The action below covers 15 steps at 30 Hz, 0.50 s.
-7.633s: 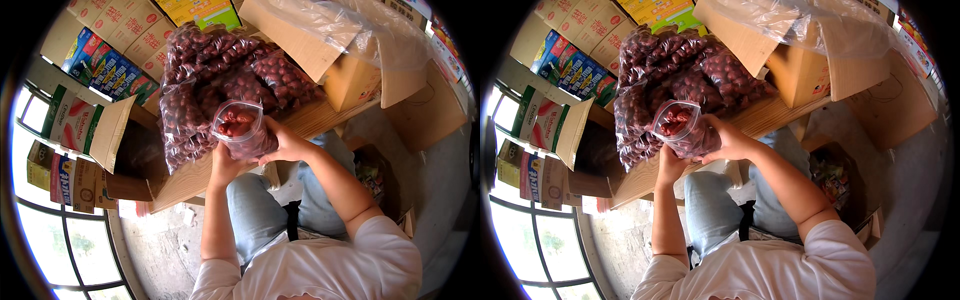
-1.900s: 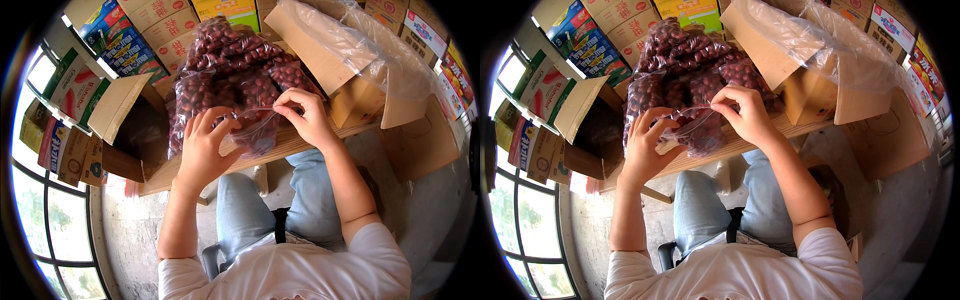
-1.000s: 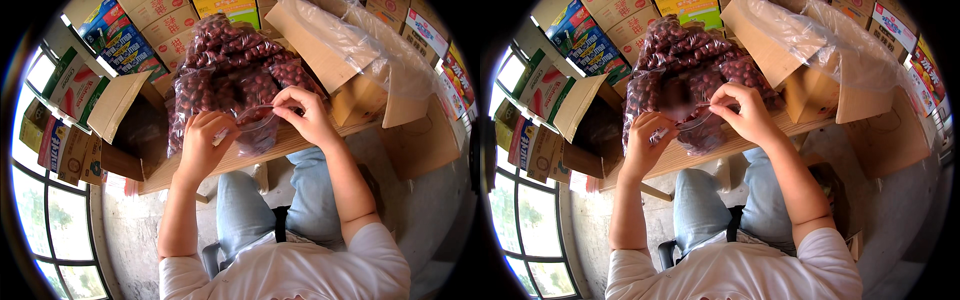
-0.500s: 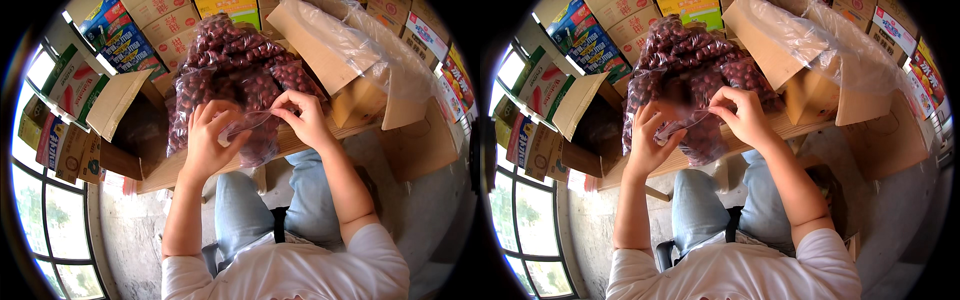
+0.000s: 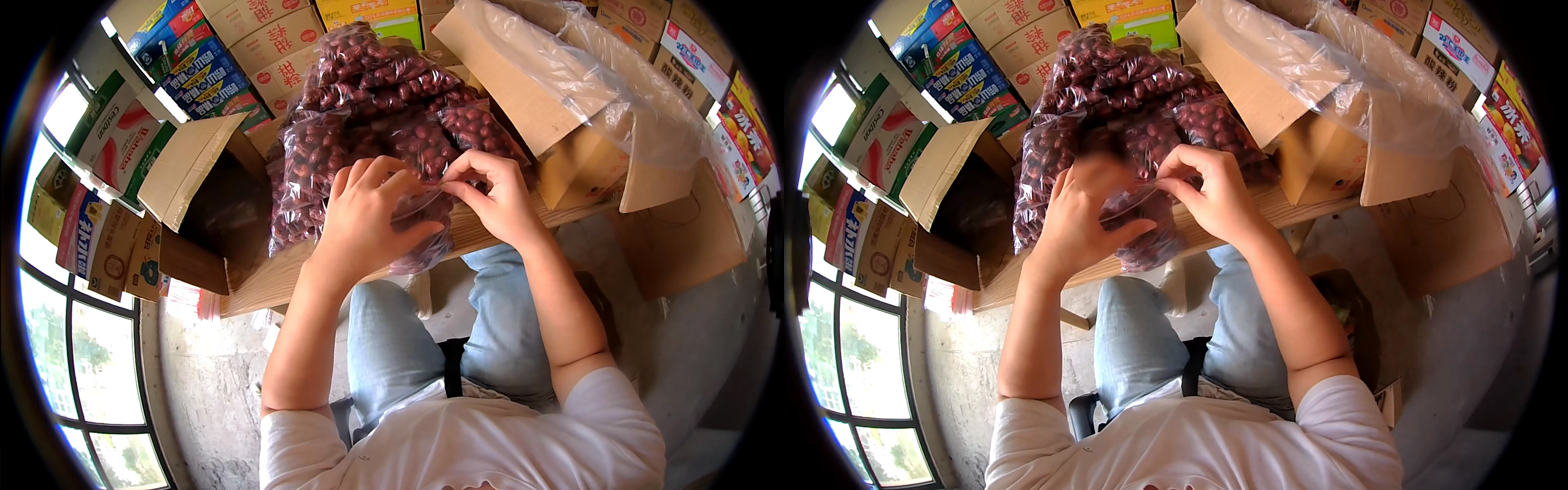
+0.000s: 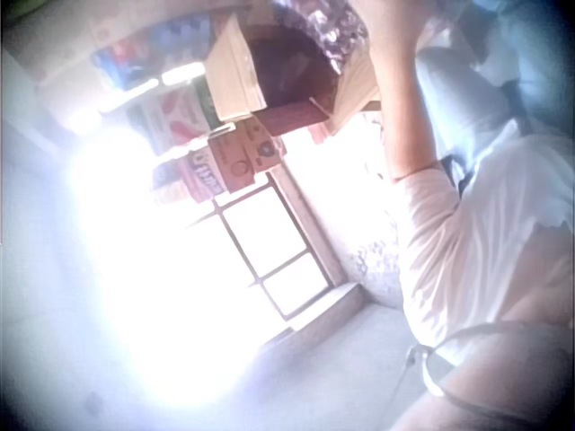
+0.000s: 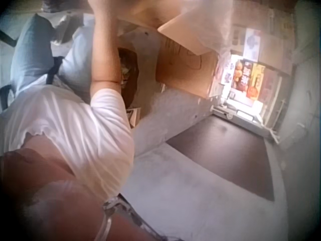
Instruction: The person scoops dried red dates from a large bulk bag into small clear plastic bags. They seal each bag by hand and place it on a wooden table. The process is repeated multiple times.
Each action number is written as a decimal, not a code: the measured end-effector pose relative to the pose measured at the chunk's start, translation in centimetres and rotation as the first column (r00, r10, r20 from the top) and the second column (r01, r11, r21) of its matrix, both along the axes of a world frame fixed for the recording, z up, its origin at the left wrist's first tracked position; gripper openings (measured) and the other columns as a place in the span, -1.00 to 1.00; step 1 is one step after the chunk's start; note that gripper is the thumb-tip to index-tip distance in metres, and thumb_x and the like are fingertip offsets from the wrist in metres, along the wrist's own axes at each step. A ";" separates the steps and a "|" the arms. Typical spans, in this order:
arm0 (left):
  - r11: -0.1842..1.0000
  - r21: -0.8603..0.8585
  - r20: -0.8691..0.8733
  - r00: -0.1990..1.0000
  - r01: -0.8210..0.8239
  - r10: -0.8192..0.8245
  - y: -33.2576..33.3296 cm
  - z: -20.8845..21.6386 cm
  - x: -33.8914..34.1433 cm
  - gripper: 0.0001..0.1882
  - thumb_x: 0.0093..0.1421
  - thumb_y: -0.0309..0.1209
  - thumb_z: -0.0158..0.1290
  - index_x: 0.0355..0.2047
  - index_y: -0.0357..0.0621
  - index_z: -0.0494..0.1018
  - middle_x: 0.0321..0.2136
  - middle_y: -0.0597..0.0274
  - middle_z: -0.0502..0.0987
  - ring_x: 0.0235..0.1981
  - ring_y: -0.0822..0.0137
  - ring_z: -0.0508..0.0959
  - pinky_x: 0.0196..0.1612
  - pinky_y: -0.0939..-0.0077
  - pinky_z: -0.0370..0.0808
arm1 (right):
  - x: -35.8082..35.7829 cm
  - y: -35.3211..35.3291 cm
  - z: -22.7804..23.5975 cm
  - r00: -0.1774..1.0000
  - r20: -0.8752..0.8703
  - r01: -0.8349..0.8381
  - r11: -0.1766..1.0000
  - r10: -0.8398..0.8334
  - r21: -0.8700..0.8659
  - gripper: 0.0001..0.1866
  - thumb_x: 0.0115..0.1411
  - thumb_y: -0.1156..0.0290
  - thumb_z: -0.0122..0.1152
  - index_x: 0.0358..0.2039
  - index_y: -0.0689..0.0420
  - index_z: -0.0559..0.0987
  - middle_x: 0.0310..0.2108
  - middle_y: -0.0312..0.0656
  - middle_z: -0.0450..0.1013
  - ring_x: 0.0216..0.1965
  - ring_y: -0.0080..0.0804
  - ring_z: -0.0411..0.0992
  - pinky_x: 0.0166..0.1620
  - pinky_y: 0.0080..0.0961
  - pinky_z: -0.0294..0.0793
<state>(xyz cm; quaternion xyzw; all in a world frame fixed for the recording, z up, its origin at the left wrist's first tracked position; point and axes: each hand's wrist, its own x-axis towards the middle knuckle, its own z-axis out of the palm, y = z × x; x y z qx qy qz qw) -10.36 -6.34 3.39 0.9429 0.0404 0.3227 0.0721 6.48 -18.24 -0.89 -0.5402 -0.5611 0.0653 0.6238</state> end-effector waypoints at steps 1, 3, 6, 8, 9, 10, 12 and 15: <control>1.000 -0.005 -0.008 1.000 -0.009 0.009 -0.1 0.1 -0.1 -0.57 -0.15 -0.13 0.34 -0.26 0.02 0.57 -0.14 0.26 0.48 -0.05 0.15 0.44 0.06 0.21 0.32 | -0.1 -0.1 0.1 1.000 -0.001 0.000 1.000 0.000 -0.004 -0.94 0.08 0.68 0.24 -0.43 0.32 0.52 -0.50 -0.19 0.51 -0.43 -0.55 0.48 -0.32 -0.58 0.46; 1.000 -0.007 -0.009 1.000 0.019 -0.019 -0.3 0.0 0.0 -0.56 -0.16 -0.14 0.34 -0.24 0.03 0.58 -0.15 0.25 0.48 -0.04 0.16 0.44 0.06 0.20 0.31 | -0.3 0.0 0.2 1.000 0.002 0.000 1.000 0.000 -0.006 -0.94 0.08 0.68 0.24 -0.43 0.32 0.52 -0.50 -0.19 0.51 -0.44 -0.55 0.48 -0.33 -0.58 0.45; 1.000 0.016 -0.088 0.996 0.002 -0.001 -0.5 0.4 -0.4 -0.51 -0.14 -0.17 0.35 -0.16 0.01 0.55 -0.10 0.21 0.48 0.01 0.12 0.42 0.12 0.20 0.28 | -0.3 -0.1 0.3 1.000 0.000 0.006 1.000 -0.006 -0.010 -0.94 0.07 0.68 0.23 -0.43 0.33 0.52 -0.50 -0.19 0.51 -0.45 -0.55 0.47 -0.33 -0.59 0.45; 0.999 0.049 -0.128 0.992 -0.012 0.018 -0.6 0.7 -0.7 -0.49 -0.13 -0.19 0.35 -0.12 -0.01 0.54 -0.08 0.20 0.48 0.02 0.11 0.42 0.13 0.20 0.28 | -0.3 -0.2 0.3 1.000 -0.012 -0.001 1.000 0.001 -0.022 -0.94 0.07 0.69 0.23 -0.44 0.33 0.52 -0.50 -0.19 0.51 -0.45 -0.55 0.47 -0.33 -0.59 0.45; 0.998 0.070 -0.130 0.991 -0.011 0.020 -0.7 0.8 -0.8 -0.49 -0.13 -0.20 0.35 -0.13 -0.01 0.54 -0.09 0.20 0.49 0.01 0.12 0.43 0.13 0.20 0.28 | -0.3 -0.2 0.3 1.000 -0.016 0.000 1.000 0.000 -0.020 -0.94 0.07 0.69 0.23 -0.44 0.33 0.52 -0.50 -0.19 0.51 -0.44 -0.55 0.47 -0.33 -0.59 0.45; 0.996 0.090 -0.131 0.991 -0.010 0.022 -0.8 0.8 -0.9 -0.49 -0.13 -0.21 0.35 -0.13 -0.02 0.55 -0.09 0.21 0.49 0.00 0.12 0.44 0.12 0.20 0.29 | -0.2 -0.2 0.2 1.000 -0.020 0.000 1.000 -0.001 -0.017 -0.94 0.07 0.69 0.23 -0.44 0.33 0.52 -0.50 -0.19 0.51 -0.44 -0.55 0.48 -0.32 -0.59 0.45; 1.000 0.029 -0.117 0.993 -0.008 0.012 -0.9 0.9 -1.1 -0.51 -0.14 -0.22 0.34 -0.14 -0.03 0.55 -0.10 0.21 0.49 -0.01 0.13 0.45 0.11 0.21 0.30 | -0.2 -0.2 0.3 1.000 -0.017 0.001 1.000 -0.001 -0.009 -0.95 0.07 0.69 0.23 -0.44 0.33 0.52 -0.50 -0.19 0.52 -0.43 -0.54 0.48 -0.31 -0.58 0.46; 0.998 0.020 -0.096 0.993 -0.065 0.066 -0.9 0.8 -1.4 -0.52 -0.14 -0.26 0.34 -0.15 -0.04 0.55 -0.11 0.21 0.49 -0.03 0.13 0.46 0.08 0.23 0.33 | -0.2 -0.2 0.2 1.000 -0.007 0.005 1.000 -0.005 -0.001 -0.94 0.07 0.68 0.23 -0.44 0.33 0.51 -0.49 -0.18 0.52 -0.43 -0.53 0.49 -0.31 -0.58 0.46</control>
